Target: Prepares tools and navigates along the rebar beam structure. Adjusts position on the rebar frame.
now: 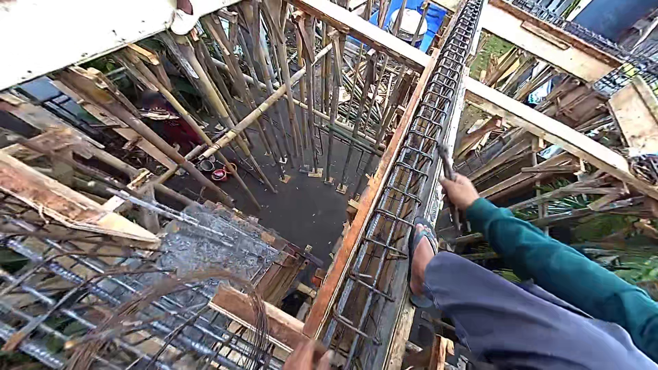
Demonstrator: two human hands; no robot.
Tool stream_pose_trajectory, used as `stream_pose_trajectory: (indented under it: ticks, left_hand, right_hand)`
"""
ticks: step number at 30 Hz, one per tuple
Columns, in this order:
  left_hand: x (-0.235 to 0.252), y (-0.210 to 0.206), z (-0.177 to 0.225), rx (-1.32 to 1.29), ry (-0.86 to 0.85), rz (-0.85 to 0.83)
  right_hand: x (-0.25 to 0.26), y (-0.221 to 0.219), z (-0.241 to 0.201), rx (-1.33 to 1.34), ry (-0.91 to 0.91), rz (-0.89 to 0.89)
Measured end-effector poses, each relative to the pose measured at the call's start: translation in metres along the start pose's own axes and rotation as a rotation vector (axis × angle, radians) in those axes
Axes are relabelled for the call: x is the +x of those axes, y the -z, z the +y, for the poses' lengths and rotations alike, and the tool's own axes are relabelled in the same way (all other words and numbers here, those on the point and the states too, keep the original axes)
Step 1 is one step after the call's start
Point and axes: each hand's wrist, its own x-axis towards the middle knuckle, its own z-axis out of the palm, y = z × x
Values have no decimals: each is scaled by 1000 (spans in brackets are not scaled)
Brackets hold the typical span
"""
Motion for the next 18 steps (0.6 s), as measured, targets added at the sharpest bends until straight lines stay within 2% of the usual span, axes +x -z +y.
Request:
stream_pose_trajectory:
  ticks: [2,4,9,13,18]
  left_hand:
    - [57,0,28,96,-24,-68]
    - [120,-6,51,212,-16,-66]
    - [253,-26,112,199,43,50]
    - [299,-42,144,152,208,-32]
    - [310,-48,155,195,362,-114]
  right_hand:
    - [45,-21,37,-128,-47,-51]
    - [73,-30,70,-246,-45,-58]
    - [111,-17,65,-361,-59,-16]
    - [158,-12,44,-346,-103,14]
    - [224,-28,41,-370,-129,54]
